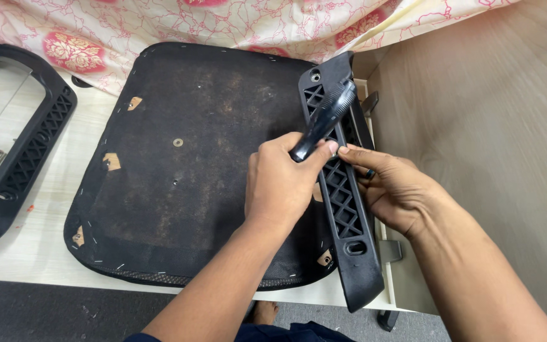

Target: The person uses a screwdriver to remove screws from a chair armrest, detaches it, and then reattaches it by aligning the holes and inserting screws by hand. The person works on the chair seat placed on a table.

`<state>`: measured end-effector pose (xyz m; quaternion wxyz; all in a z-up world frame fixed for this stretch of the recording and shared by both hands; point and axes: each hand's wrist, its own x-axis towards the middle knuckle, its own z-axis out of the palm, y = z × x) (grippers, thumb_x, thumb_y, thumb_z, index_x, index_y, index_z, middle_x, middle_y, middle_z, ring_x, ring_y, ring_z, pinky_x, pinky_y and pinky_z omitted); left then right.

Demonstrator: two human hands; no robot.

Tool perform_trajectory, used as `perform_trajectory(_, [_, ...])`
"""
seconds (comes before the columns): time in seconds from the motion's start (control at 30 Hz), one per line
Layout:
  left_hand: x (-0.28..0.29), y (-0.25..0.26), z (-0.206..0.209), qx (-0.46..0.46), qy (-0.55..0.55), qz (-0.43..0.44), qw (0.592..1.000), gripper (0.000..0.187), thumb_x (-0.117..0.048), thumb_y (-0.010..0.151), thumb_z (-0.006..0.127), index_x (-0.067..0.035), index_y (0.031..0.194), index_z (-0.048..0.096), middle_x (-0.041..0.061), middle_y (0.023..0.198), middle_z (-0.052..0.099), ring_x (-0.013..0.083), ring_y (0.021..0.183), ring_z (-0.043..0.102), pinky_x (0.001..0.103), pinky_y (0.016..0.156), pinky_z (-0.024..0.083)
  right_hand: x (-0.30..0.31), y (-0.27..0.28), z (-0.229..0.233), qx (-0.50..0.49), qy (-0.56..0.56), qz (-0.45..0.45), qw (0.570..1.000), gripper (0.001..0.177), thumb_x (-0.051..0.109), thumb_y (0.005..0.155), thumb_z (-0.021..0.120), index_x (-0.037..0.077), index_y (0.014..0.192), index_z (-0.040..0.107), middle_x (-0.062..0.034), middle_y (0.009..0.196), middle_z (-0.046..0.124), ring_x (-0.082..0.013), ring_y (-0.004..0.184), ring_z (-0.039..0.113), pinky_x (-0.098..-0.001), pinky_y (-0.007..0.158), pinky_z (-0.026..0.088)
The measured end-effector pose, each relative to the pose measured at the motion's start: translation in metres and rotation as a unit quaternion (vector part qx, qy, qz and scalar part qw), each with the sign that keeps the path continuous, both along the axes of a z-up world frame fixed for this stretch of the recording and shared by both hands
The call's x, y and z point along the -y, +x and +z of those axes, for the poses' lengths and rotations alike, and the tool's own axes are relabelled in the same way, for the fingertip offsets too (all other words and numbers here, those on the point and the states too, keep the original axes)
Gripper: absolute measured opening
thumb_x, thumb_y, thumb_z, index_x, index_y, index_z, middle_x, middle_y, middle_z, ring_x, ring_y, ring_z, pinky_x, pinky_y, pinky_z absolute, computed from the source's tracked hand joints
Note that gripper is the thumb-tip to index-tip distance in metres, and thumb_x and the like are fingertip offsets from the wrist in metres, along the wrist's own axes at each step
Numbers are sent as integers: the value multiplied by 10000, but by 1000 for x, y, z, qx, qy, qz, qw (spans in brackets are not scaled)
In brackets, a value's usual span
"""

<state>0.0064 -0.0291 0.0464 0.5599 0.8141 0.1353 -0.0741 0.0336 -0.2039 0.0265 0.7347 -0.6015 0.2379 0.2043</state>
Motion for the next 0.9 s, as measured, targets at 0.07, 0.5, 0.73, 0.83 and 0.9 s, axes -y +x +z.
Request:
perform_trajectory(0.07, [2,-3,4,-7,14,-10,1000,280,-432,846,741,-153,845,757,6,541,644,129,527,675,365,533,507,-2,-1,1,-38,13,-22,999,259,191,824,767,57,1043,732,-50,942,757,-161,860,719,-330,829,595])
perform_trajectory(0.5, [11,-2,8,-3,37,-10,999,345,-382,933,682,-137,691,698,-26,494,594,115,471,625,339,469,491,-13,-10,5,-23,-20,-48,998,240,231,842,790,59,1004,748,-52,888,725,-159,806,687,-337,748,595])
perform_trajectory(0.73, [5,7,1,-14,-6,14,1000,347,-402,976,598,-116,794,676,-10,533,603,131,493,636,338,512,516,-22,-14,5,60,-75,-71,993,307,104,849,754,46,1147,708,-62,906,763,-101,718,700,-263,683,604])
perform_trajectory(0.83, [-4,14,-9,-17,28,-14,999,359,-396,1030,514,-93,901,657,33,678,650,164,621,680,368,614,537,-28,-14,11,59,-104,-55,991,303,112,859,737,36,1151,712,-63,895,767,-102,694,700,-255,652,602])
perform_trajectory(0.9, [-11,19,-18,-17,43,-32,998,361,-391,1049,478,-76,964,632,68,785,679,183,722,707,380,689,550,-31,-14,14,56,-118,-49,990,290,133,877,724,42,1152,710,-60,894,763,-107,693,695,-256,637,593])
